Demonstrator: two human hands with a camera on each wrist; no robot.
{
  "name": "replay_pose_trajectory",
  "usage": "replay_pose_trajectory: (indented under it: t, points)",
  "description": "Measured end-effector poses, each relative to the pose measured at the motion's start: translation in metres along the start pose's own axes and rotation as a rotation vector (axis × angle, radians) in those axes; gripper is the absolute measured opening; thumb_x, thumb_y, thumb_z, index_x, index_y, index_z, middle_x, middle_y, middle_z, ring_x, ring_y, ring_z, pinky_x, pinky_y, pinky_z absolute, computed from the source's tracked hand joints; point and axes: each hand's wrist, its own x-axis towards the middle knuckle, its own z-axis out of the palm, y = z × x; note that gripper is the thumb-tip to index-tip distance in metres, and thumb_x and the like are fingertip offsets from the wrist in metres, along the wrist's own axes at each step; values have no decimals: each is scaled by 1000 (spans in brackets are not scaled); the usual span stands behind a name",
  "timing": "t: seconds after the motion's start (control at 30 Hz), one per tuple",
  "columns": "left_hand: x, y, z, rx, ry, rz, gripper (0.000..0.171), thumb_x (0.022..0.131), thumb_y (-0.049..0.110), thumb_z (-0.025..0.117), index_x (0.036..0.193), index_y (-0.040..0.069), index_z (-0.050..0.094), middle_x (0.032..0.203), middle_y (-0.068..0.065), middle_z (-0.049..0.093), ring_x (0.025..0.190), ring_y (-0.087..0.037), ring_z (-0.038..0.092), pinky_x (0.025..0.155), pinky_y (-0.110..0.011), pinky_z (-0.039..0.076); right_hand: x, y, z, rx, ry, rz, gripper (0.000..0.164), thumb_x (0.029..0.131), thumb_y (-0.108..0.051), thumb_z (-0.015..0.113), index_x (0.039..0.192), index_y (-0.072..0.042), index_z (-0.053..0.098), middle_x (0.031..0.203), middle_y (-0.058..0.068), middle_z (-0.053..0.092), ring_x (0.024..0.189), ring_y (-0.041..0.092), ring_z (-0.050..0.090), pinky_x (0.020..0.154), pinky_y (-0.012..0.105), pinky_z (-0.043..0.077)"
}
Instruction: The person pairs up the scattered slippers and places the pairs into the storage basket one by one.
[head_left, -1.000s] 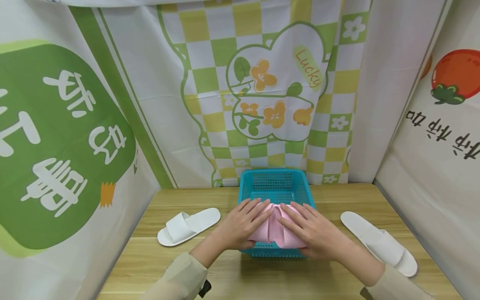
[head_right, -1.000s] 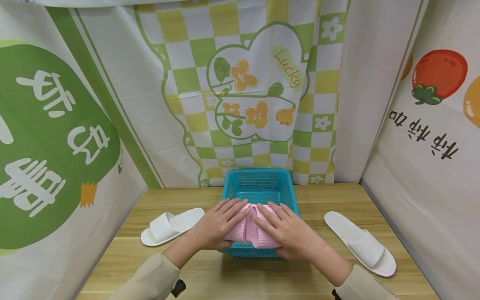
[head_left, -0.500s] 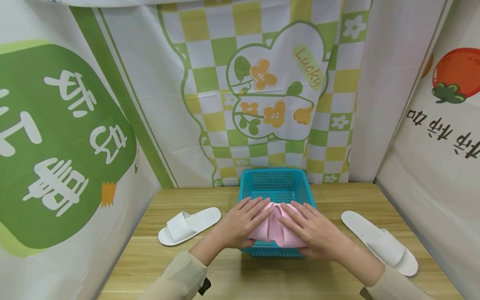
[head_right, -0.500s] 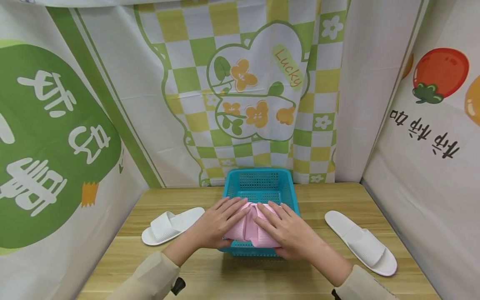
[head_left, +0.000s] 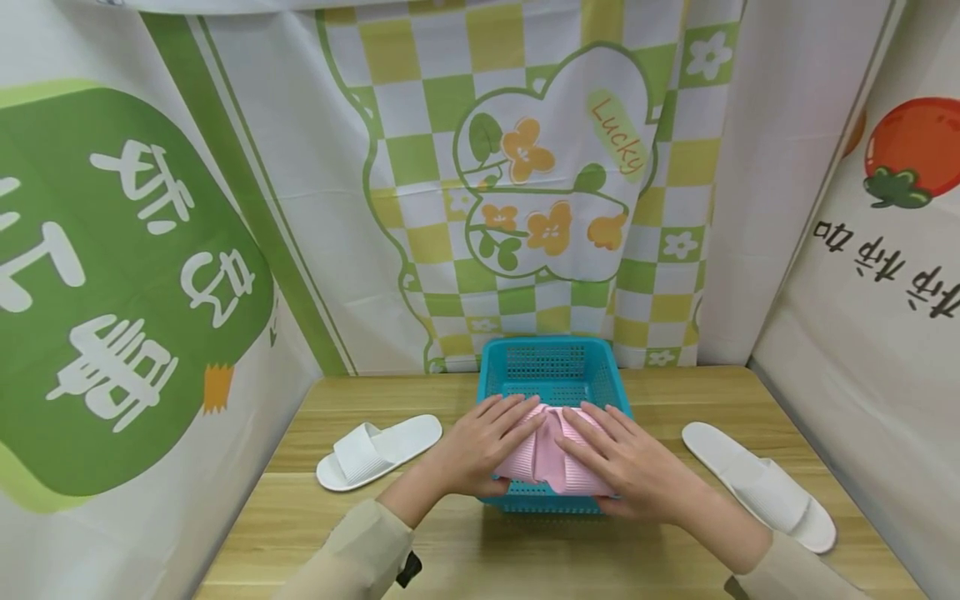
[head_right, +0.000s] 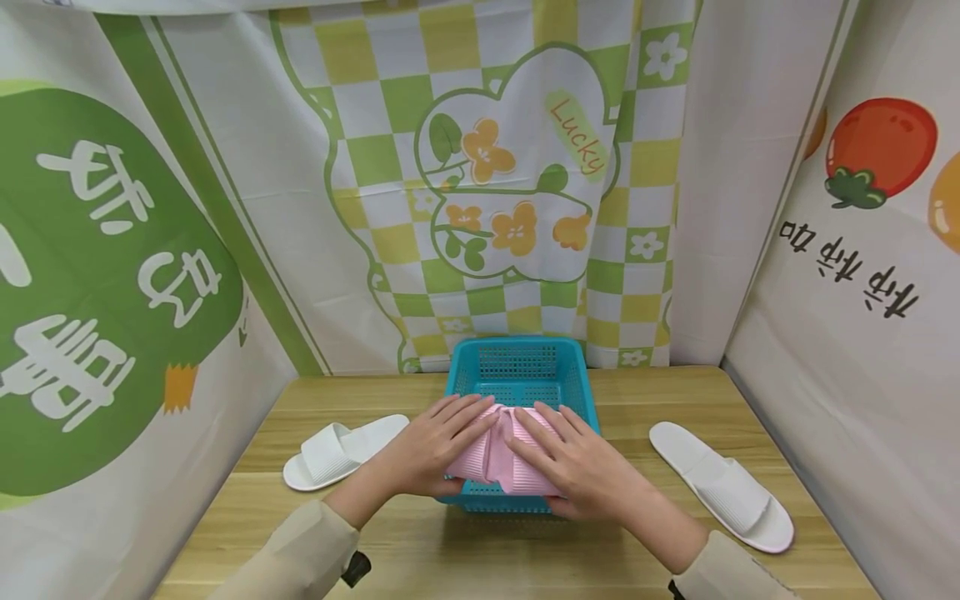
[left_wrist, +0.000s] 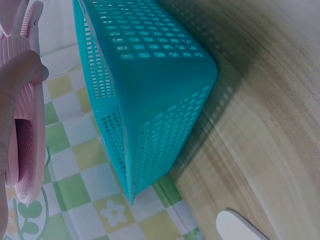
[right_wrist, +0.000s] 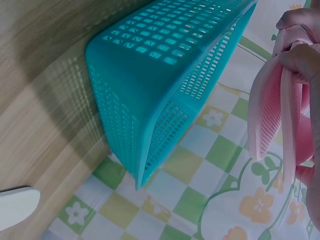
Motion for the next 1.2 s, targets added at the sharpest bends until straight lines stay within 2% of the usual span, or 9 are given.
replay_pose_trajectory:
  t: [0.17, 0.4, 0.57, 0.77, 0.97, 1.2]
  points:
    - [0, -1, 0, -28, -8, 1, 110, 57, 44, 82, 148, 4, 34, 150, -16, 38, 135, -30, 38, 108, -45, 34, 1, 0, -1, -5, 22, -11, 103, 54, -41, 86, 142, -5, 44, 144, 24, 41, 126, 44, 45, 94, 56, 44]
    - [-1, -2, 1, -44, -27, -16, 112, 59, 43, 83, 150, 6, 31, 154, -16, 31, 138, -32, 33, 113, -48, 25, 2, -1, 1, -5, 25, 2, 103, 54, -40, 85, 141, -5, 45, 145, 24, 41, 124, 44, 46, 94, 54, 44]
    - [-1, -2, 0, -7, -3, -28, 110, 60, 44, 83, 150, 6, 32, 153, -16, 33, 139, -31, 32, 112, -50, 26, 2, -1, 1, -10, 60, 14, 101, 53, -37, 85, 141, -5, 46, 142, 25, 44, 122, 44, 48, 92, 54, 45]
    - [-2, -3, -2, 27, 25, -34, 106, 62, 46, 82, 148, 5, 35, 152, -18, 34, 138, -32, 33, 110, -51, 28, 2, -1, 0, -29, 64, 37, 99, 54, -37, 84, 140, -6, 46, 142, 24, 45, 122, 43, 48, 92, 56, 46]
    - [-5, -5, -3, 41, 35, -48, 100, 66, 46, 79, 147, 5, 38, 152, -18, 34, 140, -33, 31, 113, -50, 23, 2, -1, 1, -55, 77, 65, 98, 52, -36, 85, 138, -6, 47, 141, 24, 46, 122, 44, 48, 94, 56, 45]
    - [-10, -5, -3, 31, 68, -68, 101, 64, 49, 81, 145, 3, 40, 151, -19, 34, 140, -35, 30, 113, -52, 21, 3, 0, 2, -92, 99, 90, 93, 55, -36, 83, 136, -5, 49, 139, 24, 48, 120, 45, 49, 93, 55, 45]
